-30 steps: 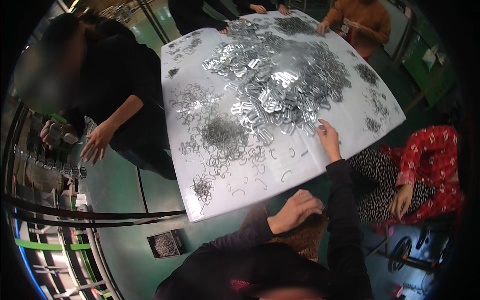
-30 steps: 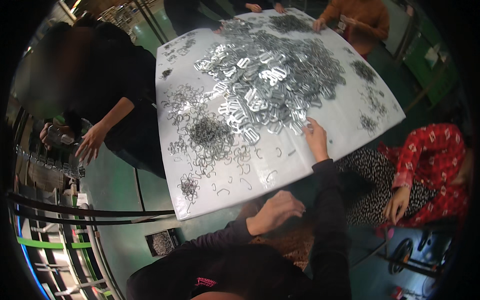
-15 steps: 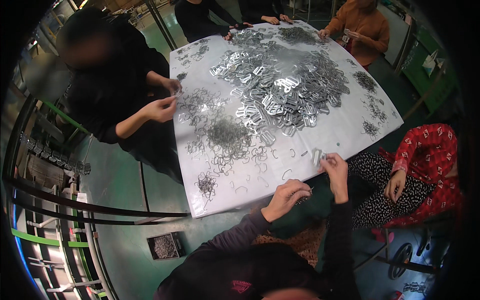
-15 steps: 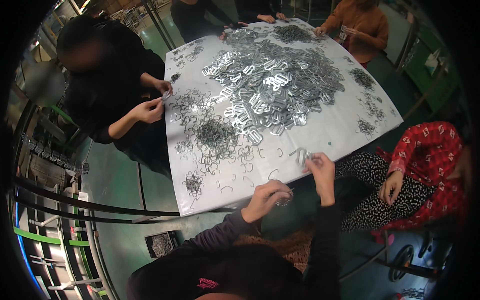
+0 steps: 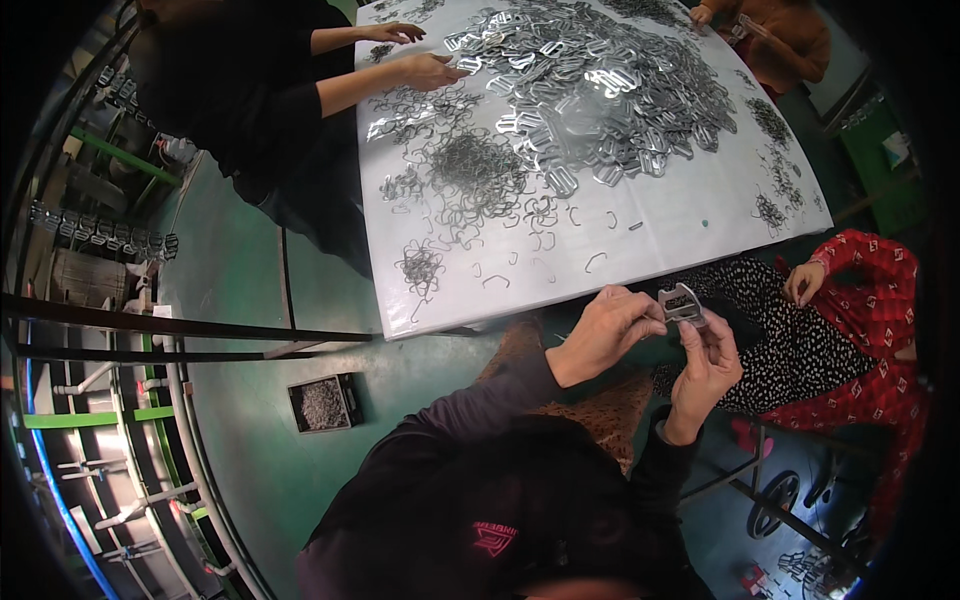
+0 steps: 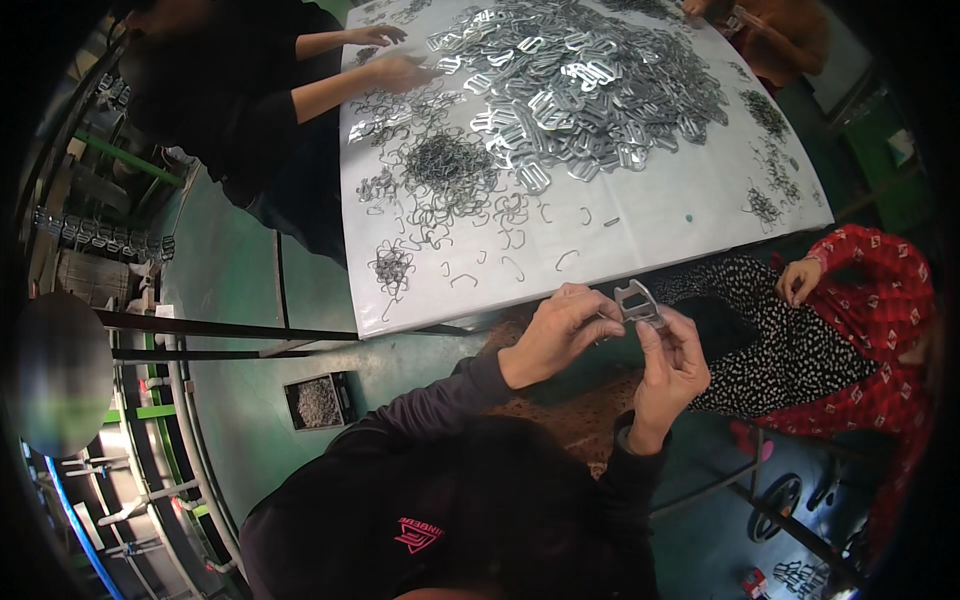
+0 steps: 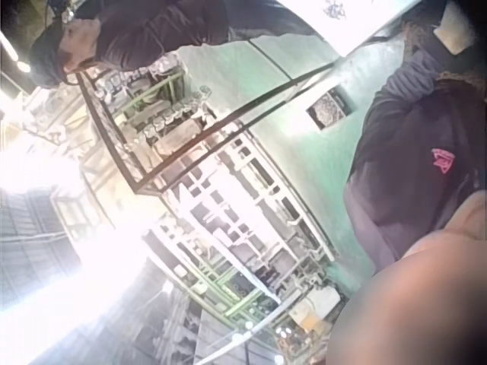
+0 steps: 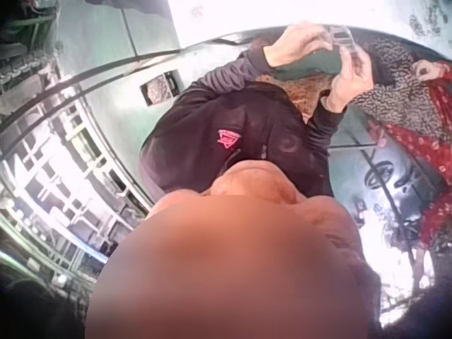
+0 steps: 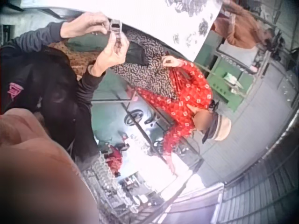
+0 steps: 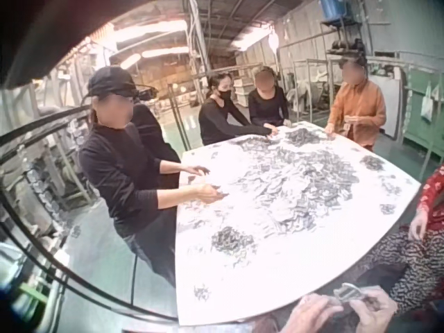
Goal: The person assembles small metal hardware components by hand at a table. They pick up metal clips and wire loops, connect them together, and place the finished assemblies onto a nearby rack. Other workers are also assembling similar parts at the same table.
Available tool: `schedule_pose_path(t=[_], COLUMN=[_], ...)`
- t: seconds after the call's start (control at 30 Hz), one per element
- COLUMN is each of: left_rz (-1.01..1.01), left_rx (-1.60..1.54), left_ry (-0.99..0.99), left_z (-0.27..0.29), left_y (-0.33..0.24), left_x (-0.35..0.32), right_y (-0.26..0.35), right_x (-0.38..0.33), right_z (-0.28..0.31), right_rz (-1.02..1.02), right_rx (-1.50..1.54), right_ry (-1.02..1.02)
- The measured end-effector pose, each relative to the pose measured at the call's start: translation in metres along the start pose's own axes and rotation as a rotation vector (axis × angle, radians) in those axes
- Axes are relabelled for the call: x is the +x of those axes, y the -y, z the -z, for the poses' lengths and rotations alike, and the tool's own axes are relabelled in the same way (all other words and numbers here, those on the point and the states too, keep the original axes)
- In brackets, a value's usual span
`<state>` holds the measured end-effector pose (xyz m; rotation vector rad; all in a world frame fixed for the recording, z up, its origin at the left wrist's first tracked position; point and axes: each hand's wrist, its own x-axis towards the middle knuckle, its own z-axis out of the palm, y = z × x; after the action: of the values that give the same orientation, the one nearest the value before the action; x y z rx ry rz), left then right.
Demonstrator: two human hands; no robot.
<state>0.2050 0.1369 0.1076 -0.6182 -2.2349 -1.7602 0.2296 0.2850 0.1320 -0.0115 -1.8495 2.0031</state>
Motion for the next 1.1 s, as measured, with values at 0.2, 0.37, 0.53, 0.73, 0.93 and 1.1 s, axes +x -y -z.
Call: schedule_pose_path(t=[0.2, 0.37, 0.53, 0.73, 0.93, 1.1], left_rz=[0.116, 0.191, 0.397, 0.506, 0.448, 0.348], left_rx=[-0.255, 0.493, 0.793, 1.019, 0.910, 0.996], left_ry=[-0.102, -0.310, -0.123, -0.014, -0.147, -0.051], left_z=[0.021, 0.134, 0.196, 0.165, 0.177, 0.189], left_y=[0.032, 0.125, 0.183, 0.200, 0.192, 0.173], left_x=[-0.006, 0.038, 0.097, 0.119, 0.116, 0.117], right_y=[0.002, 0.005, 0.003, 0.004, 0.003, 0.001], right_x=[0.003, 0.002, 0.002, 0.006, 0.005, 0.005], right_z=[-0.002, 0.000, 0.001, 0.003, 0.008, 0.011], right_rz=[-0.066, -0.123, -0.198, -0.184, -0.183, -0.190], right_rx=[0.016, -0.055, -0.018, -0.099, -0.046, -0.035], right_ry=[0.073, 0.114, 0.116, 0.152, 0.139, 0.143])
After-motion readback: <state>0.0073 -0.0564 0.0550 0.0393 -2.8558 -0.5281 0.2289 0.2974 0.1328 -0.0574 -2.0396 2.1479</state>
